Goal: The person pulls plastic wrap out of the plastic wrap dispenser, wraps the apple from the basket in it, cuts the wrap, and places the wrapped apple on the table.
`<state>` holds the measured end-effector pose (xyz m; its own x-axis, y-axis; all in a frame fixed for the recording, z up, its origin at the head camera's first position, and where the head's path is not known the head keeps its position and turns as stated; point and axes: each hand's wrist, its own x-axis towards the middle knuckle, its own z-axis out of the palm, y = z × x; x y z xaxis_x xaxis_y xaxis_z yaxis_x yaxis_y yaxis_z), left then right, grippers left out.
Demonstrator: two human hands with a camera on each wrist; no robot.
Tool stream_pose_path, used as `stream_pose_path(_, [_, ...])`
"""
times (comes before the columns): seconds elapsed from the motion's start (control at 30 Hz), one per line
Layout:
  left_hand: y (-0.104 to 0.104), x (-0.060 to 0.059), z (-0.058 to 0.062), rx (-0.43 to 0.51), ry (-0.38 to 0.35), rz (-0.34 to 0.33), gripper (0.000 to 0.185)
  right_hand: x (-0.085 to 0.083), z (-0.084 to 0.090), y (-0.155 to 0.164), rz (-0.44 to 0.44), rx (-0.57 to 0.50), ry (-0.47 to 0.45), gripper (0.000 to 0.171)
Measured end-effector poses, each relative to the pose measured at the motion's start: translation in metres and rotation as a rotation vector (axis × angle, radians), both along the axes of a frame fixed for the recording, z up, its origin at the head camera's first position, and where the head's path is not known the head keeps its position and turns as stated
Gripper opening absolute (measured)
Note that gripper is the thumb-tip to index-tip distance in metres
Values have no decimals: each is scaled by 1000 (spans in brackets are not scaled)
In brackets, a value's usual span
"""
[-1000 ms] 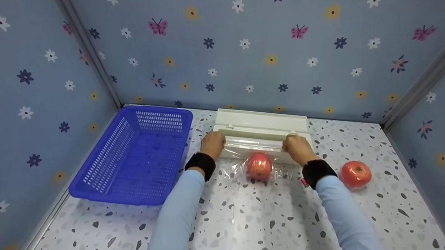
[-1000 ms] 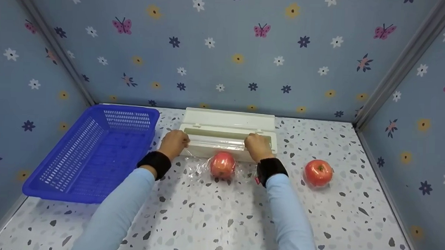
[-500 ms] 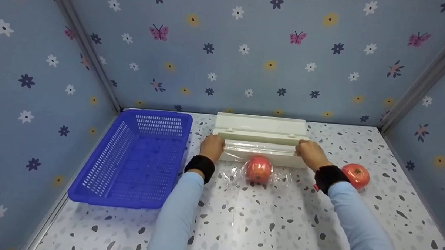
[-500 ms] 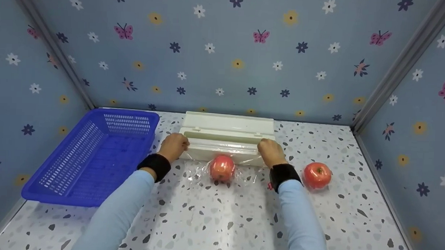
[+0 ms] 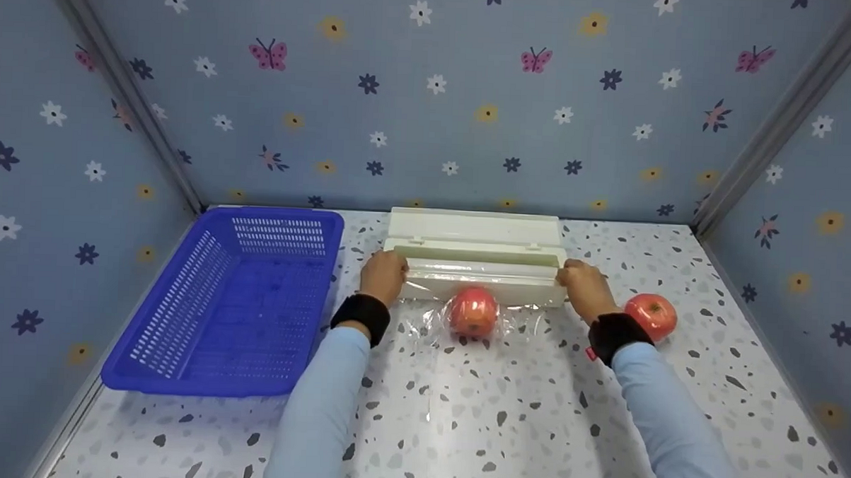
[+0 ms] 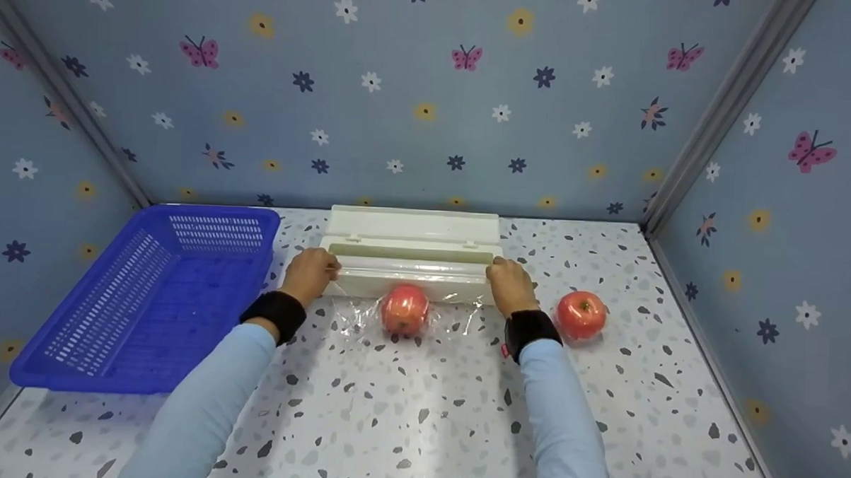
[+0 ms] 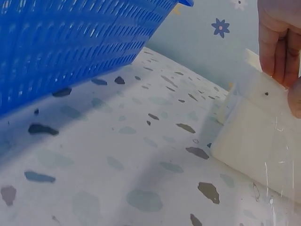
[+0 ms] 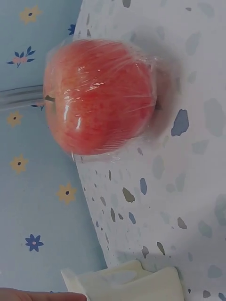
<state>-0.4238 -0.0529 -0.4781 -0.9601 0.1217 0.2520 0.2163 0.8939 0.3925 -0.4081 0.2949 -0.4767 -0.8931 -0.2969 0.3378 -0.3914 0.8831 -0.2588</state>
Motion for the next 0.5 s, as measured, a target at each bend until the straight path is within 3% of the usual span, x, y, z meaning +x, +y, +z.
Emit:
stream_pose_path(0.13, [-3,0,1,22,-1,-21,14,6,1,-7,-42,14,-1,19])
stream_pose_path(0.27, [-7,0,2,22,-43,-27,14,22,-4,-36,-49,14,26,15])
stream_pose_path(0.43, [-9,0,6,38,-93,-37,17,45,-22,-84,90,-68,-86,65])
stream_pose_path(0.5, [-9,0,7,50,-103,-64,18,51,-28,-96,97,-76,-125,80])
